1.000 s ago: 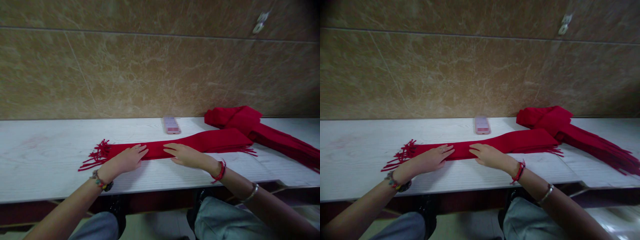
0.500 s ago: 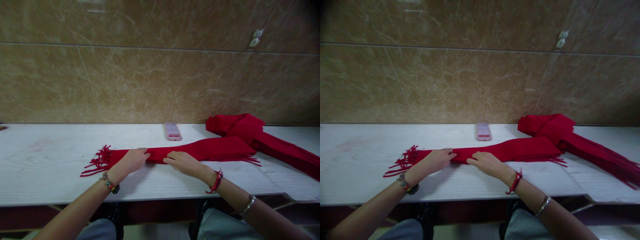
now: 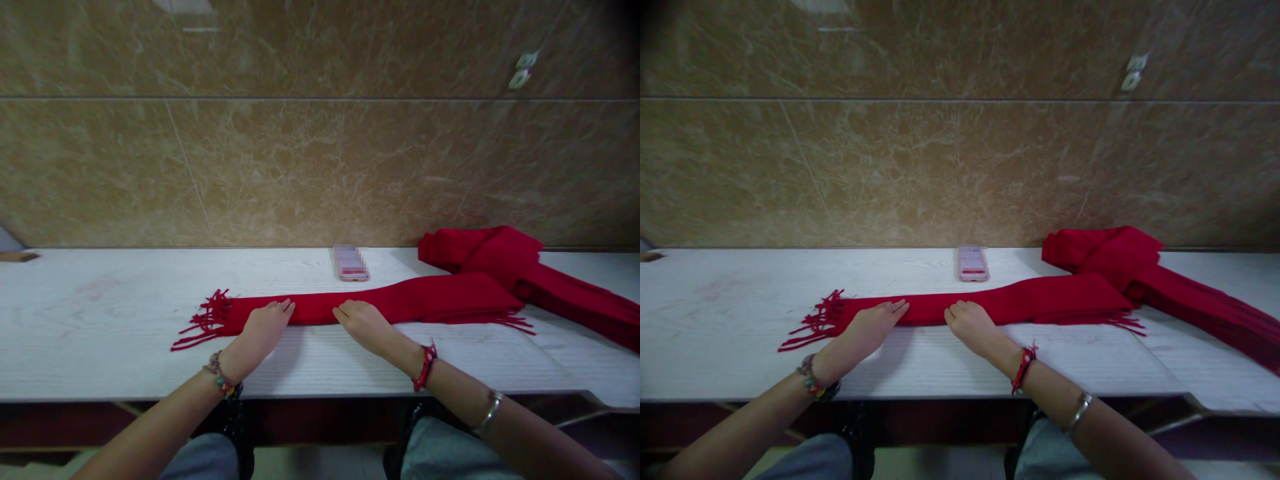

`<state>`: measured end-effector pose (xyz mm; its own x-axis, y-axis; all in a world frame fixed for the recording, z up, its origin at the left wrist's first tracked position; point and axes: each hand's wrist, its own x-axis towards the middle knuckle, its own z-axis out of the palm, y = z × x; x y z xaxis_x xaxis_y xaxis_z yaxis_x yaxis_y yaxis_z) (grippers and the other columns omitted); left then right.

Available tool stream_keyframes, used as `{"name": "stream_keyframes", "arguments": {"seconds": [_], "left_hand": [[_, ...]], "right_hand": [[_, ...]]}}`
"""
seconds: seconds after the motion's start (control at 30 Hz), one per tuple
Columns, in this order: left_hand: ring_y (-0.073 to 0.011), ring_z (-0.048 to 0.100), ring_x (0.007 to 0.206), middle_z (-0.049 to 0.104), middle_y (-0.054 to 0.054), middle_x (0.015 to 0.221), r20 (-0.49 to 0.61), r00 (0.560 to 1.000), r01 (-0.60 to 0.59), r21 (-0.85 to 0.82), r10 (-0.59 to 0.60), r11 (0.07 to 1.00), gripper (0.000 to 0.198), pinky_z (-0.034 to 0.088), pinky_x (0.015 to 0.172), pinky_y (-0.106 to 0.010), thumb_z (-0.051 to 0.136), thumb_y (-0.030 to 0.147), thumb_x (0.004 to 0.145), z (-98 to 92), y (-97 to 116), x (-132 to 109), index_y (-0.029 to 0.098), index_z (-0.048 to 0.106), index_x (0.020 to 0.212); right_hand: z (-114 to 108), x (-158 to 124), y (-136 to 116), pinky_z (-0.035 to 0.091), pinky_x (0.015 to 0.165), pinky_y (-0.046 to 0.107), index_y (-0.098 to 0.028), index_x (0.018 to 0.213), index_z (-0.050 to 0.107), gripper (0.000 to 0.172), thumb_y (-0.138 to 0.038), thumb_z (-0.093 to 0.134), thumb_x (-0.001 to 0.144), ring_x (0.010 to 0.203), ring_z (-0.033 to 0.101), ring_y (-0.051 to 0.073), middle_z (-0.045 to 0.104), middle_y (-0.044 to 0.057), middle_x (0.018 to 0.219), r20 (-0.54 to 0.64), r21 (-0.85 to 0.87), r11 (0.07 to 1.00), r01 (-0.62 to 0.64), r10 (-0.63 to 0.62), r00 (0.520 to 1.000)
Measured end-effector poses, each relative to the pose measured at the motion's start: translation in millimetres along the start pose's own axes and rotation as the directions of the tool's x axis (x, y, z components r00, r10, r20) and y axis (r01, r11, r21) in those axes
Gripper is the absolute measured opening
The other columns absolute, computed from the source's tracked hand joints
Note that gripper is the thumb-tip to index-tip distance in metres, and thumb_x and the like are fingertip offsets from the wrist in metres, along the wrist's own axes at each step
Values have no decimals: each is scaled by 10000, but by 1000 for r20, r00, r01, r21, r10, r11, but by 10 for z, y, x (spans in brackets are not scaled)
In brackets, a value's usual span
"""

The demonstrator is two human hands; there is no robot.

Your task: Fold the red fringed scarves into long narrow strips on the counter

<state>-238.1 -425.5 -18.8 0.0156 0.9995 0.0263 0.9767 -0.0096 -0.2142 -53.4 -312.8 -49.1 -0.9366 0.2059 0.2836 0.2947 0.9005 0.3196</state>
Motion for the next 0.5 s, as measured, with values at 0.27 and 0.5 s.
{"name": "stream_keyframes", "arguments": {"seconds": [0.27,0.5], "left_hand": [[-284,400,1196,333,-148,1366,187,982,18,7,-19,1000,578,463,844,-387,322,-55,742,-36,9,-108,116,391,1290],[-186,440,1159,472,-116,1282,155,957,-176,-356,244,918,387,312,971,-293,388,251,848,-212,-189,523,124,484,1201]], "right_hand": [[-25,19,-115,320,605,312,-141,796,575,145,-70,452,820,711,476,187,567,61,759,-129,-70,996,47,-56,990],[-40,-17,-133,305,584,309,-140,771,574,171,-57,434,822,679,467,179,563,59,728,-153,-73,997,26,-37,988]]}}
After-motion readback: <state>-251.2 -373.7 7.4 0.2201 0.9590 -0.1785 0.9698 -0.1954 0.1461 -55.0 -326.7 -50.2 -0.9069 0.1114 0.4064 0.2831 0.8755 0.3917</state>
